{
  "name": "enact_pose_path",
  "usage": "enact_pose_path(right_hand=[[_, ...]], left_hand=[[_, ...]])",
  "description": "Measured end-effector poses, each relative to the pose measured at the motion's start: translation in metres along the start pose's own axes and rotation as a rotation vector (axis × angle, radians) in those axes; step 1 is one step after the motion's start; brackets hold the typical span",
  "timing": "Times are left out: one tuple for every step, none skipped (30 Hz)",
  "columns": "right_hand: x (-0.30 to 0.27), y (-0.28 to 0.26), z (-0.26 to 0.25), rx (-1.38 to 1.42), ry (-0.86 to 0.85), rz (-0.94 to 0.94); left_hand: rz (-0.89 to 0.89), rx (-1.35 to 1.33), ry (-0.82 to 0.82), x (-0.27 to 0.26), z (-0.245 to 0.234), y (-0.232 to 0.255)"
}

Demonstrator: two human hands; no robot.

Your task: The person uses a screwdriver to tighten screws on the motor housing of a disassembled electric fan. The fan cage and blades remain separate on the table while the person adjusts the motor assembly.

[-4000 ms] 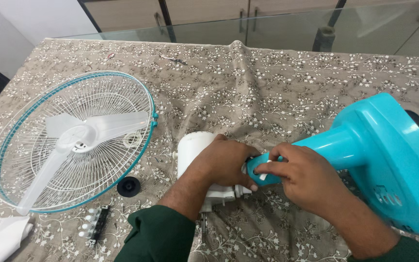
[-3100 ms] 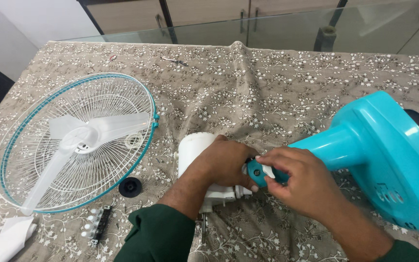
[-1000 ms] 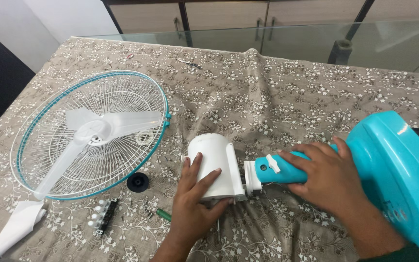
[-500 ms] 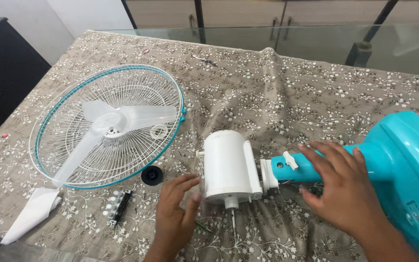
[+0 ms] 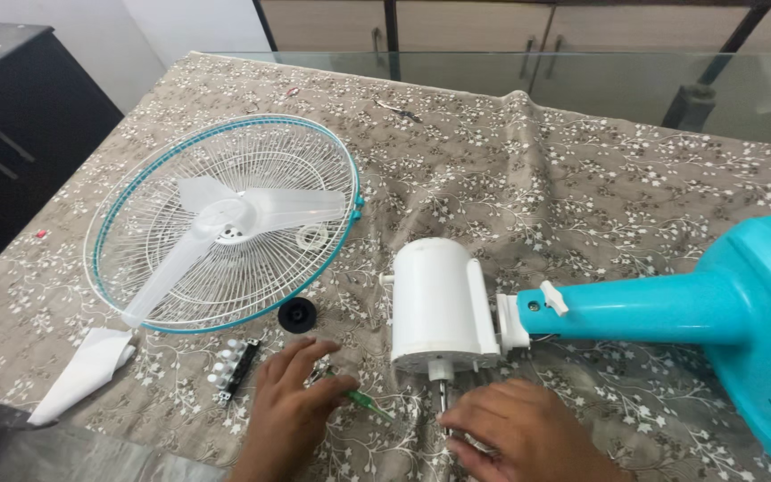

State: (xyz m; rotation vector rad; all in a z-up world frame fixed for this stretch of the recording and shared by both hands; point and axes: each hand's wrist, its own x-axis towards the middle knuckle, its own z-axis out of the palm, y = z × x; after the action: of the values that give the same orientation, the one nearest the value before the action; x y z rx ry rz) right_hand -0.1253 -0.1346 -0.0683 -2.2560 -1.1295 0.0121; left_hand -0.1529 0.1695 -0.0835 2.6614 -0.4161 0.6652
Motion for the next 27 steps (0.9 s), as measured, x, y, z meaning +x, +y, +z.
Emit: enact_pose_path(right_hand=[[-0.004, -0.002, 0.003, 0.061, 0.001, 0.075], [-0.009, -0.003, 0.004, 0.122, 0.003, 0.15], [-0.013, -0.004, 0.006, 0.187, 0.006, 0.224], [-0.016, -0.004, 0.007, 0.202, 0.005, 0.227], [-0.018, -0.003, 0.008, 0.219, 0.005, 0.227], [-0.02, -0.001, 0.009, 0.235, 0.006, 0.227], [-0.02, 0.001, 0.009, 0.208, -0.002, 0.228], [-0.02, 0.003, 0.011, 0.181, -0.009, 0.229], [-0.022, 0.004, 0.011, 0.154, -0.018, 0.232], [-0.027, 0.007, 0.007, 0.199, -0.009, 0.314], [-0.033, 0.011, 0.002, 0.243, 0.0, 0.397], [-0.037, 0.014, -0.003, 0.286, 0.01, 0.481], [-0.043, 0.017, -0.01, 0.285, 0.029, 0.499], [-0.05, 0.02, -0.019, 0.284, 0.049, 0.516], [-0.055, 0.022, -0.026, 0.283, 0.07, 0.533], [-0.058, 0.023, -0.031, 0.206, 0.14, 0.451], [-0.061, 0.024, -0.035, 0.131, 0.208, 0.37], [-0.063, 0.024, -0.039, 0.055, 0.273, 0.287], [-0.065, 0.024, -0.042, 0.144, 0.246, 0.485], [-0.067, 0.025, -0.047, 0.232, 0.217, 0.682], [-0.068, 0.026, -0.051, 0.323, 0.185, 0.877], [-0.067, 0.027, -0.055, 0.341, 0.258, 0.882], [-0.066, 0.031, -0.062, 0.359, 0.332, 0.884], [-0.065, 0.033, -0.067, 0.376, 0.406, 0.886], [-0.062, 0.036, -0.073, 0.427, 0.539, 0.783], [-0.058, 0.04, -0.08, 0.476, 0.67, 0.677], [-0.054, 0.043, -0.085, 0.524, 0.798, 0.571]], left_hand=[[0.02, -0.019, -0.02, 0.002, -0.004, 0.0], [0.039, -0.038, -0.039, 0.003, -0.01, 0.001], [0.059, -0.055, -0.061, 0.004, -0.015, 0.004], [0.123, -0.087, -0.029, 0.007, -0.016, 0.013], [0.186, -0.118, 0.004, 0.01, -0.015, 0.024], [0.25, -0.148, 0.037, 0.013, -0.013, 0.036], [0.292, -0.17, 0.04, 0.019, -0.012, 0.047], [0.334, -0.192, 0.043, 0.026, -0.009, 0.058], [0.376, -0.216, 0.044, 0.032, -0.007, 0.07], [0.354, -0.244, 0.057, 0.038, -0.004, 0.082], [0.332, -0.275, 0.07, 0.044, 0.001, 0.093], [0.311, -0.306, 0.083, 0.049, 0.004, 0.103], [0.303, -0.339, 0.083, 0.053, 0.006, 0.113], [0.296, -0.371, 0.083, 0.057, 0.009, 0.122], [0.289, -0.403, 0.083, 0.06, 0.012, 0.129], [0.3, -0.431, 0.064, 0.063, 0.016, 0.136], [0.308, -0.458, 0.044, 0.066, 0.021, 0.143], [0.316, -0.485, 0.024, 0.067, 0.026, 0.149], [0.322, -0.5, 0.035, 0.067, 0.033, 0.153], [0.328, -0.514, 0.046, 0.066, 0.04, 0.157], [0.33, -0.525, 0.057, 0.063, 0.048, 0.161], [0.254, -0.571, 0.137, 0.059, 0.057, 0.166], [0.178, -0.613, 0.217, 0.053, 0.068, 0.173], [0.102, -0.655, 0.297, 0.047, 0.08, 0.181], [-0.163, -0.967, 0.158, 0.043, 0.094, 0.19], [-0.436, -1.266, 0.004, 0.042, 0.109, 0.196], [-0.719, -1.549, -0.17, 0.038, 0.121, 0.198]])
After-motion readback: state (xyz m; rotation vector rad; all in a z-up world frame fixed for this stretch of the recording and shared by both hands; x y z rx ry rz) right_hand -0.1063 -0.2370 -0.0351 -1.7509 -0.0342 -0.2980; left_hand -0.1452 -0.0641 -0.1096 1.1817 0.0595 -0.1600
